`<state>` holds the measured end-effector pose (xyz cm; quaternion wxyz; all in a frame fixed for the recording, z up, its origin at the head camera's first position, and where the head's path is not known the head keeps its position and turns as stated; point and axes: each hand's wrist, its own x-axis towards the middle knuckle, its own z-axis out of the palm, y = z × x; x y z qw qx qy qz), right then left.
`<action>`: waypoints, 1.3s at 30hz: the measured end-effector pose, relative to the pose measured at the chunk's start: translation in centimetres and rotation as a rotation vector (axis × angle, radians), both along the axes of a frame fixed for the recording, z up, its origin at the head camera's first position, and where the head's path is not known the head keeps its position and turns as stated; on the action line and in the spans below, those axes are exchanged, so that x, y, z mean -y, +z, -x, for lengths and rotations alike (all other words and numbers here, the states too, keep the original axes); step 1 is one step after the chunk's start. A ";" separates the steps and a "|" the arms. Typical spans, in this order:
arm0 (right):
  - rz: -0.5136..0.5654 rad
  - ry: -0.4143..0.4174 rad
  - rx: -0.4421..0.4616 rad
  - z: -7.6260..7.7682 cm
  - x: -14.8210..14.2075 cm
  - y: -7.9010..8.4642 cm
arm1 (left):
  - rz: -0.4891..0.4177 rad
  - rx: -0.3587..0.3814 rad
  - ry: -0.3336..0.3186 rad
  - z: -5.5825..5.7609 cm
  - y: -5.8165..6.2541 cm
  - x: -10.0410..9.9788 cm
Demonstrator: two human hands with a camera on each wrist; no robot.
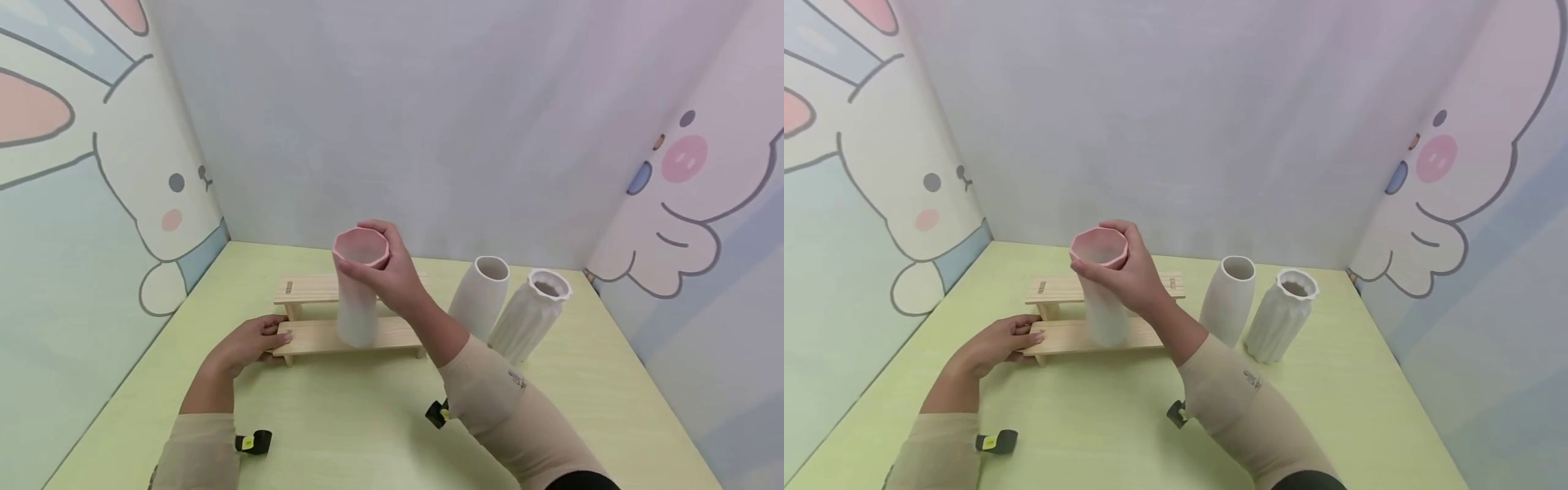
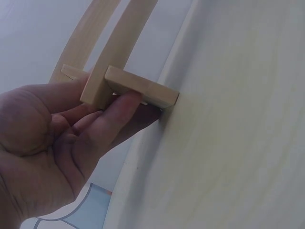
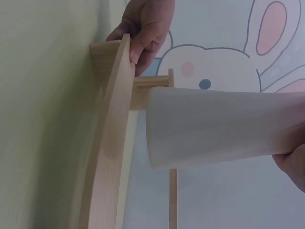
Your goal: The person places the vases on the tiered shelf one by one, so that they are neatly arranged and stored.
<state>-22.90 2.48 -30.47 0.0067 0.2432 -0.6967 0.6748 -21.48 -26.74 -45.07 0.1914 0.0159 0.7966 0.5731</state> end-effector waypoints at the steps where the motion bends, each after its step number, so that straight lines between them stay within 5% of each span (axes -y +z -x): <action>1: 0.000 0.006 -0.002 0.1 0.4 0.1 | -0.002 0.001 0.000 0.0 0.0 0.0; 9: 0.004 0.043 0.004 0.5 3.3 0.4 | -0.014 -0.010 -0.006 -0.2 0.2 0.1; 39: -0.022 0.044 0.027 1.7 7.2 -3.4 | -0.009 -0.020 -0.003 -0.1 0.1 0.1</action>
